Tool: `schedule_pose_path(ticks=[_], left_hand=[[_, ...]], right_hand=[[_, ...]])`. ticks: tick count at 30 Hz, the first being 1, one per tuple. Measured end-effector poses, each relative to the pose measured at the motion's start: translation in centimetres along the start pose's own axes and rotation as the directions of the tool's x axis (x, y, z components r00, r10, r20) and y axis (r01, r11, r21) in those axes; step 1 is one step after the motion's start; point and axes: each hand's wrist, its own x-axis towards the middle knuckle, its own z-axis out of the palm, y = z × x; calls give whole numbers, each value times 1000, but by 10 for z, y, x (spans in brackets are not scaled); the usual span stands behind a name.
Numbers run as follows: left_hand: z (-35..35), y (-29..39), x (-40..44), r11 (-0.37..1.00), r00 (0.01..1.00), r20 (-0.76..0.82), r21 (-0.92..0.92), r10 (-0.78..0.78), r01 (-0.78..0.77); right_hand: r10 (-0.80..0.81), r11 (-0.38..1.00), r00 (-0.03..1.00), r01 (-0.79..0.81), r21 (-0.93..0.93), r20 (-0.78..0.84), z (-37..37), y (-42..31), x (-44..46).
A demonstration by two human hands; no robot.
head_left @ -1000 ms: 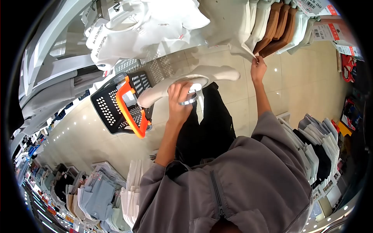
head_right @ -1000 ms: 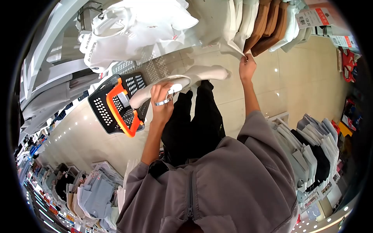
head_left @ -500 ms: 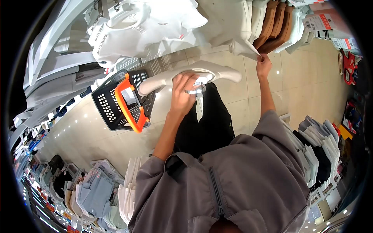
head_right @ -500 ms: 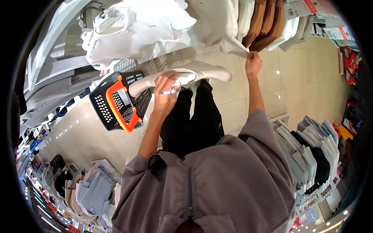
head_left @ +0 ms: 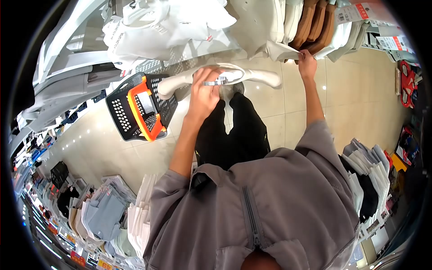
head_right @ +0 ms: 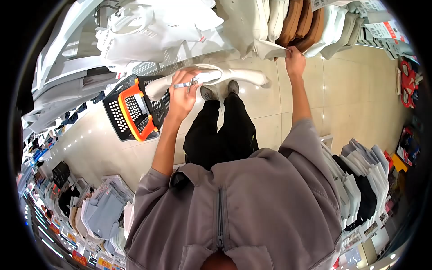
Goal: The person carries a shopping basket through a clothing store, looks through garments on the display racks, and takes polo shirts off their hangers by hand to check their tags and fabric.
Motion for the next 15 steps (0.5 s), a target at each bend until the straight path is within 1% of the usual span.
schedule_pose_path(ticks=[1, 3, 4, 6, 8, 9, 10, 11, 12, 13, 14, 15], left_hand=[[-1, 3, 1, 1000, 1000, -5, 2, 0, 0], [-5, 11, 2, 1000, 1000, -16, 13, 3, -3], [-7, 17, 2, 1000, 1000, -17, 19, 0, 1], [-12, 25, 3, 999, 1000, -25, 35, 4, -3], [-17, 31, 3, 999, 1000, -13, -18, -27, 27], [-19, 34, 3, 1000, 1000, -20, -9, -23, 22], [-21, 37, 4, 998, 998, -38, -1, -57, 57], [-24, 39, 5, 996, 994, -58, 7, -88, 89], [-30, 44, 9, 990, 989, -33, -17, -143, 142], [-37, 48, 15, 990, 989, -44, -13, -139, 139], [-44, 50, 20, 996, 991, -96, 12, -92, 93], [-52, 53, 25, 998, 989, -143, 37, -46, 51]], right_hand=[[-3, 1000, 1000, 3, 5, 0, 4, 7, 1], [-1, 994, 990, 16, -105, 141, 9, 18, 5], [-6, 995, 990, 20, -99, 141, 10, 23, 5], [50, 994, 973, -27, -106, 223, 8, 28, 8], [63, 997, 971, -50, -64, 233, 3, 29, 5], [80, 997, 966, -75, -30, 245, -1, 28, 3], [72, 997, 968, -68, -24, 242, -6, 28, -4], [26, 999, 971, -36, 39, 239, -11, 28, -10], [-21, 995, 972, -2, 101, 233, -16, 26, -14], [-32, 994, 973, 8, 105, 229, -19, 22, -17], [56, 965, 958, -124, 232, 281, -22, 20, -24], [136, 903, 928, -260, 342, 346, -28, 17, -33]])
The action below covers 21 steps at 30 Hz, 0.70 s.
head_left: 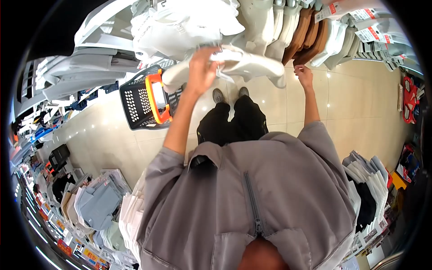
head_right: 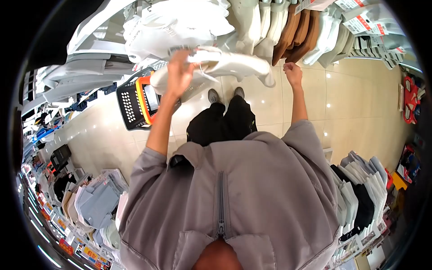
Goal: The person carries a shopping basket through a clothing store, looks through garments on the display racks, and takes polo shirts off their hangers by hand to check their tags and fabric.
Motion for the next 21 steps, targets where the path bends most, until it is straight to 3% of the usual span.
schedule_pose_path(ticks=[2, 5, 9, 11, 12, 15, 17, 21], left_hand=[[-19, 11, 18, 1000, 999, -32, 13, 29, -29], [-52, 22, 48, 999, 999, -29, -25, 40, -41], [-97, 58, 73, 990, 991, -46, -63, 124, -127], [-113, 62, 81, 968, 974, -64, -114, 217, -223], [-121, 66, 85, 960, 973, -53, -160, 226, -231], [-145, 66, 98, 956, 972, -63, -175, 226, -234], [-159, 66, 105, 958, 968, -97, -150, 233, -245], [-193, 69, 116, 965, 972, -123, -146, 200, -217]], right_hand=[[77, 992, 996, -81, 99, 48, -8, -5, -23], [-153, 957, 964, 90, 276, 216, -7, 6, -32], [-230, 953, 969, 205, 223, 90, -17, -76, -75], [-412, 832, 909, 344, 434, 70, -24, -110, -78], [-377, 782, 926, 321, 535, -5, -29, -136, -88], [-341, 773, 940, 296, 561, -26, -45, -176, -94], [-434, 707, 898, 386, 592, -67, -41, -175, -80], [-444, 743, 896, 368, 559, 0, -48, -191, -82]])
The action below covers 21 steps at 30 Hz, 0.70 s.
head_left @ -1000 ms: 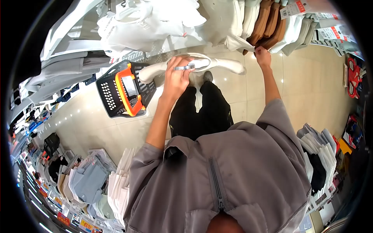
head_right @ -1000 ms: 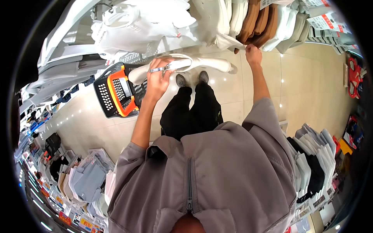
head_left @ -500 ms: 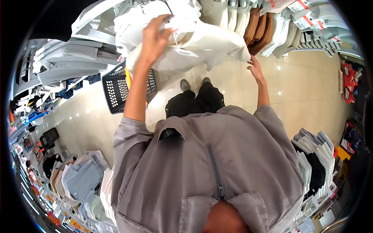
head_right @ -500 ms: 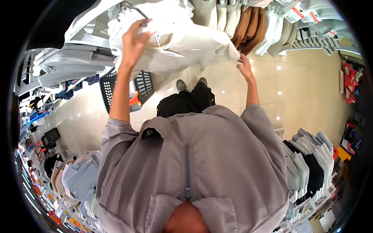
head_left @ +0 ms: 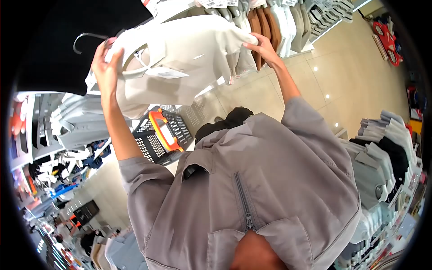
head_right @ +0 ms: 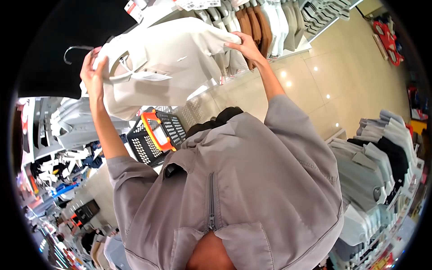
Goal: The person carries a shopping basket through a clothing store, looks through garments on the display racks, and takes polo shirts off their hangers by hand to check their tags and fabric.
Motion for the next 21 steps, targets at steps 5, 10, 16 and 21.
schedule_pose_path(ticks=[5, 10, 16, 21], left_hand=[[-16, 11, 12, 1000, 1000, 1, 3, -5, 5], [-21, 19, 20, 1000, 1000, 10, 15, 1, -1], [-25, 28, 30, 993, 999, 20, 111, 41, -43], [-26, 36, 34, 994, 998, 53, 100, 41, -46]], right_hand=[[-248, 965, 968, 251, 76, -45, 15, -14, 2], [-215, 974, 974, 210, -81, -64, 8, -16, 16], [-334, 935, 941, 324, -143, -52, -23, -59, 12], [-357, 904, 934, 341, -259, -16, -30, -66, 17]])
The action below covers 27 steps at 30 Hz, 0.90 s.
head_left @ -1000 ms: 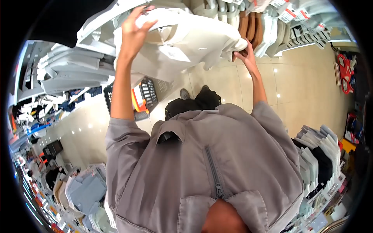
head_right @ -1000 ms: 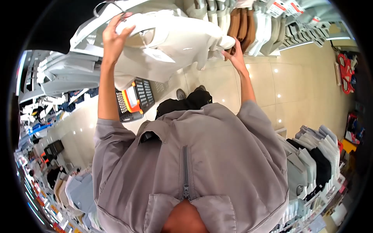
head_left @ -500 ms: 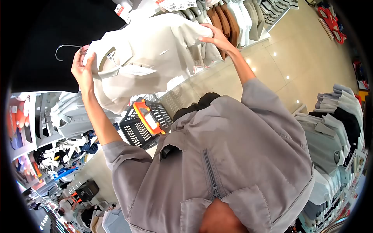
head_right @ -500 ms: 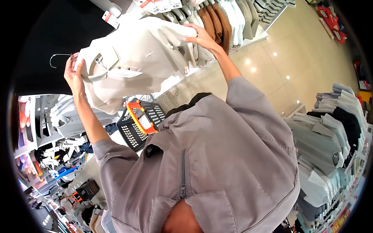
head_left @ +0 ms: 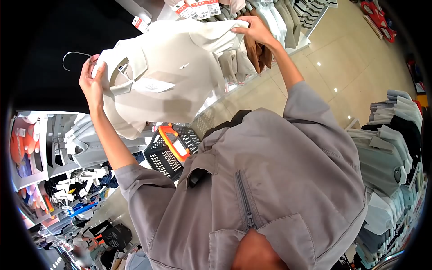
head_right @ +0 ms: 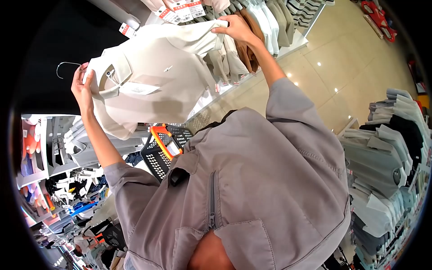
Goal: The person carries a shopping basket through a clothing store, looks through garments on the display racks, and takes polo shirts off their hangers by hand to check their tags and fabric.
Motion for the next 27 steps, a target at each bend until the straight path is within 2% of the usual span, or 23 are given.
schedule_pose_path(ticks=[2, 6, 8, 12, 14, 16, 19, 22, 26, 27], left_hand=[[-1, 1, 2, 1000, 1000, -6, 1, 2, -2], [-3, -1, 4, 1000, 1000, -3, -30, 4, -4], [0, 2, 2, 1000, 1000, -17, -15, -3, 3], [0, 2, 0, 998, 1000, -22, -57, -22, 20], [0, 3, 1, 998, 999, -25, -56, -31, 29], [-1, 5, 1, 999, 999, -46, -35, -18, 17], [1, 15, 1, 1000, 998, -57, -5, -28, 28], [-1, 20, 1, 999, 999, -36, 15, -40, 40], [-3, 20, 2, 1000, 999, -47, 11, -21, 22], [-3, 20, 2, 1000, 999, -41, 10, -22, 23]], right_hand=[[-18, 1000, 1000, 18, -23, -14, -3, 2, -1], [-43, 998, 996, 47, 50, -73, -7, -16, 0], [40, 999, 998, -40, -8, -46, -8, -24, -1], [69, 997, 995, -67, 28, -68, -4, 0, -8], [195, 964, 981, -189, 189, -12, 2, 13, -13], [261, 919, 965, -237, 316, -36, 17, 24, -20], [423, 876, 900, -377, 302, -105, 57, 43, -36], [507, 798, 862, -476, 369, 16, 87, 46, -58], [439, 800, 893, -438, 410, 97, 122, 40, -69], [424, 791, 905, -358, 497, -24, 130, 33, -69]])
